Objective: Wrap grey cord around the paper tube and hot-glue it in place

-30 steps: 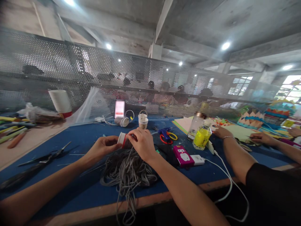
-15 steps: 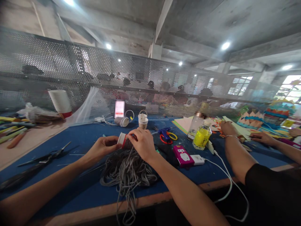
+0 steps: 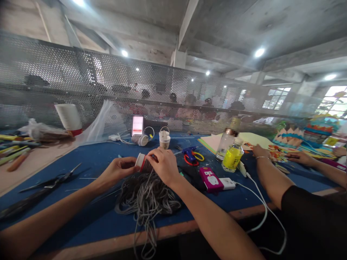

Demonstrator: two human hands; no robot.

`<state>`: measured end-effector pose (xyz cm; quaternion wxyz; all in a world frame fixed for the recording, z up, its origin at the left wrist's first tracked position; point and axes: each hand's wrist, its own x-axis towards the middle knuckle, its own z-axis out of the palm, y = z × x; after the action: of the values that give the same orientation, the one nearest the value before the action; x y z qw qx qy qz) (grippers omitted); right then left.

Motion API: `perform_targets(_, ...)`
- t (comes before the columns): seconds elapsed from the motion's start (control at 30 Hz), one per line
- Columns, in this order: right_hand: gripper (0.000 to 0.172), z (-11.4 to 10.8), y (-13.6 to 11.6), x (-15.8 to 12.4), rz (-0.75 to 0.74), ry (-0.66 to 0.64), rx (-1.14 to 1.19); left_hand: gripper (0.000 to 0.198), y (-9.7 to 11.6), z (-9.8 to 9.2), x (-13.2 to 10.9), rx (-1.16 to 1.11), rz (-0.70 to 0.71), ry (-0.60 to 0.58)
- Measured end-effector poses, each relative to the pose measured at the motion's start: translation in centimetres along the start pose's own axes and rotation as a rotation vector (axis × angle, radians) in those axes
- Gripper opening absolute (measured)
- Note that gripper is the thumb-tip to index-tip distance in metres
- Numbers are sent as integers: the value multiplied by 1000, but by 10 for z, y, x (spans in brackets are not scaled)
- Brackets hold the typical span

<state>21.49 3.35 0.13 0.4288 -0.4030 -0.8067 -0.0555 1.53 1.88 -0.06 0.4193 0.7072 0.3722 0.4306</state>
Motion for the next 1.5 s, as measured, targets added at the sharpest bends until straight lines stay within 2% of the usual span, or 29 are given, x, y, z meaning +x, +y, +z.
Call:
perform_targets(0.83,13,2,3,-1,6,-5,-26,32,0,-1,0,18,5,-14)
perform_targets(1.17,14,1,3,0,1,-10,-22,33,-7,-3,3,15,8,-40)
perform_targets(1.5,14,1,4,0,4,-5,-14,32,-4,-2,-1,5,11,-45)
